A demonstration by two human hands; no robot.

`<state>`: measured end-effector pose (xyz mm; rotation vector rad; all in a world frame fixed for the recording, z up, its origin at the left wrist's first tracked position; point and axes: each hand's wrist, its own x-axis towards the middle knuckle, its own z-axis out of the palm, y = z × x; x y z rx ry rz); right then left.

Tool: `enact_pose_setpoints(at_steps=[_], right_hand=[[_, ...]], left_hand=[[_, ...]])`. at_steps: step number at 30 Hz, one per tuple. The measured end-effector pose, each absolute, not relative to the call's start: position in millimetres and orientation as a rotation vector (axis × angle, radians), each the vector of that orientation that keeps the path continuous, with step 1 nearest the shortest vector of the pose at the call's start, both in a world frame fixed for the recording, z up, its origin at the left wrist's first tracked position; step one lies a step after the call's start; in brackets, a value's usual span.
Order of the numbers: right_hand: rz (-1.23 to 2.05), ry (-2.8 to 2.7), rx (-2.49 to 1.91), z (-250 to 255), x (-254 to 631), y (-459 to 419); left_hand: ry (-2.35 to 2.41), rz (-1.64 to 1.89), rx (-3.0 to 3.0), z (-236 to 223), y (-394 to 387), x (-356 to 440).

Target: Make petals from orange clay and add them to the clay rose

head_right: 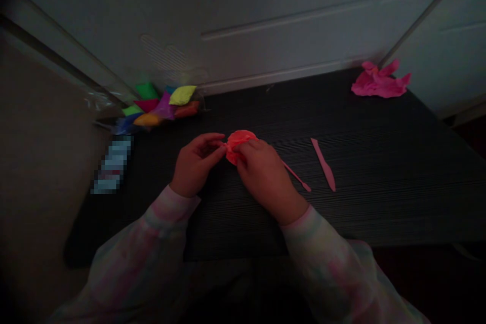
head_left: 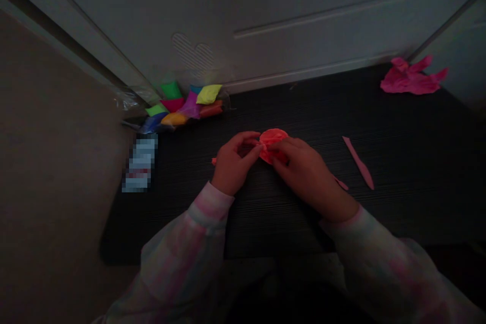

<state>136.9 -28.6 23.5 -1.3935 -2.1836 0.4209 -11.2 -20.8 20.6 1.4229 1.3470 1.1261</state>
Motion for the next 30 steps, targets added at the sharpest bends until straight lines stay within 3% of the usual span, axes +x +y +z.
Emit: enact_pose_setpoints(at_steps=[30], right_hand=[[0.389,-2.195,-1.440,27.7,144.6,-34.2]], left_hand=[[1.362,1.124,1.392,21.4,-21.3,-11.2]])
